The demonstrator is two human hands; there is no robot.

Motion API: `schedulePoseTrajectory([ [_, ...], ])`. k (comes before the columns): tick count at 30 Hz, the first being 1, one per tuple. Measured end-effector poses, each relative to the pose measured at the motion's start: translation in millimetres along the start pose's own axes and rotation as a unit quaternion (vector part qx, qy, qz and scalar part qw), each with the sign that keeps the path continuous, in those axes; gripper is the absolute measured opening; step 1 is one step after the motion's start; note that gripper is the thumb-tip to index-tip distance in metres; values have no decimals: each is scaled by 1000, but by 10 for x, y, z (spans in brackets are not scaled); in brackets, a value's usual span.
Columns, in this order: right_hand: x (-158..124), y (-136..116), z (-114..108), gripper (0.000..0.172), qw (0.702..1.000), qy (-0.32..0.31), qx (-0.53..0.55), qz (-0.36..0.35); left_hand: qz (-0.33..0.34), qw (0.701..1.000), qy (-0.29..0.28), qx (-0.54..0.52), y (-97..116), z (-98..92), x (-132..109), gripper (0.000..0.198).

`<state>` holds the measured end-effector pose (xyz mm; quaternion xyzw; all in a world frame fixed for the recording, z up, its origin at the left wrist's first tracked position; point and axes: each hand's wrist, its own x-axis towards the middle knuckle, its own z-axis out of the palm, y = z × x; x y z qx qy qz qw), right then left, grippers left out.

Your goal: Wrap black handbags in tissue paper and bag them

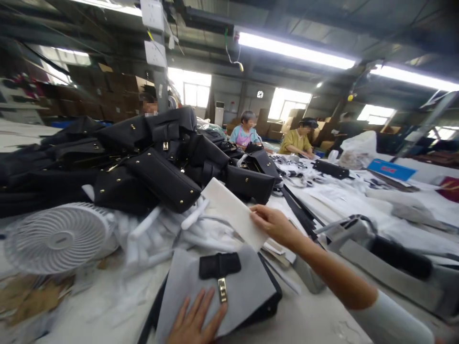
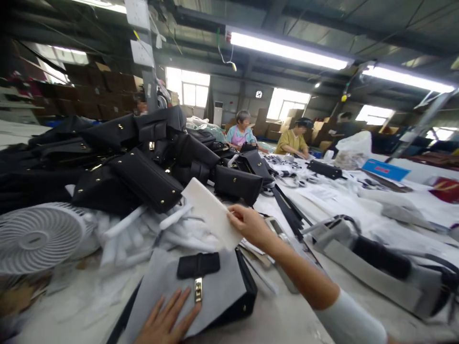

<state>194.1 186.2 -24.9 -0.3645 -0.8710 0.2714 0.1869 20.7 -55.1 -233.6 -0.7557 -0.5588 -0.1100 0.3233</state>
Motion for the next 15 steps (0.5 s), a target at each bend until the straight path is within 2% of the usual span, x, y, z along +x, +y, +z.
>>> schedulePoseTrajectory([
  [3,-529,-57,250,20,998,-1,22,-61,-20,999,-32,-3,-8,-135,27,78],
  [5,-763,-3,478,18,998,-8,4,-69,-36,998,-46,-8,7,-206,57,80],
  [10,-1058,331,908,19,997,-15,-76,22,-28,996,-69,-47,7,-236,82,79],
  [15,-1528,444,1057,20,996,-6,-65,59,24,997,-47,-53,51,-312,-66,69],
])
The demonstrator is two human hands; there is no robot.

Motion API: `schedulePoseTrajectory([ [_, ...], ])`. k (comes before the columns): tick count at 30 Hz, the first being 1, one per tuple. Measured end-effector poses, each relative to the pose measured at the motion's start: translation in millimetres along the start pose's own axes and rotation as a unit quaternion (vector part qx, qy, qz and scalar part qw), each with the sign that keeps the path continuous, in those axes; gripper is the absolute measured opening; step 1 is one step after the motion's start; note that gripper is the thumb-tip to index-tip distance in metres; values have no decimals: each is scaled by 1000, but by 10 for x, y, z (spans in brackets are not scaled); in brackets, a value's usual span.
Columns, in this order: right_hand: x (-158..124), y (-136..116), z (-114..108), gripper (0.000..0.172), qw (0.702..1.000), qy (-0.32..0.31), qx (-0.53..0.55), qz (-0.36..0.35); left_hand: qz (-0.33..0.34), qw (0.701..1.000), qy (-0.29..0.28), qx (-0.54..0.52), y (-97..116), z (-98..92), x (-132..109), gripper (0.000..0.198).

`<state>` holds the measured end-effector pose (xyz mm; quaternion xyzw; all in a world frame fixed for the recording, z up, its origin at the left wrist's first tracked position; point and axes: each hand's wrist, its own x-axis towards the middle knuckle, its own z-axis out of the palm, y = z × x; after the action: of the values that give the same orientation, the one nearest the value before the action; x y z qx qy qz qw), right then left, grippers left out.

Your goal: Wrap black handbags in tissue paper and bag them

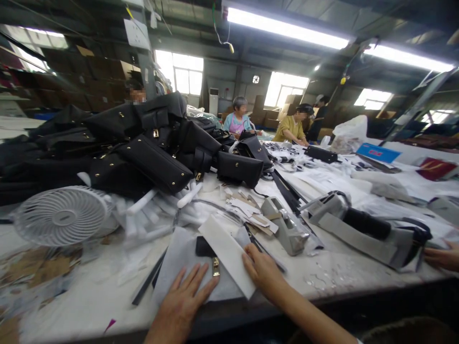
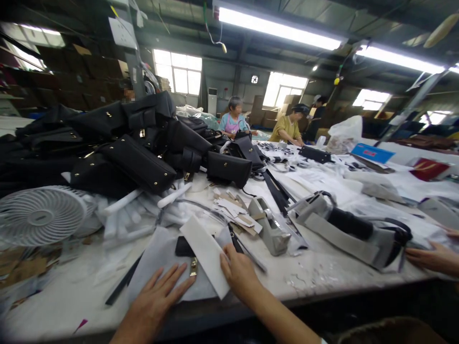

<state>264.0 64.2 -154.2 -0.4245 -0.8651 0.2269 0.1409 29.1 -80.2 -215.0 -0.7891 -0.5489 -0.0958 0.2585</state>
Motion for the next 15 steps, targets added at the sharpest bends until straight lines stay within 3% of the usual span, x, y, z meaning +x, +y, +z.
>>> schedulePoseTrajectory([
  [5,-338,105,-88,29,983,-4,175,57,25,999,26,14,211,-75,-152,64],
  [8,-242,103,-325,38,921,0,369,123,-7,1000,-22,17,270,-123,-136,74],
  [10,-170,8,-539,48,893,26,436,110,-6,999,-36,19,262,-165,-100,77],
  [12,-165,-159,-735,49,924,90,370,41,4,999,-40,18,234,-203,-68,77],
  [14,-228,-344,-842,33,962,167,198,-85,9,999,-34,13,205,-220,-55,74],
  [15,-272,-421,-844,31,964,189,102,-157,10,1000,-26,8,195,-219,-58,72],
])
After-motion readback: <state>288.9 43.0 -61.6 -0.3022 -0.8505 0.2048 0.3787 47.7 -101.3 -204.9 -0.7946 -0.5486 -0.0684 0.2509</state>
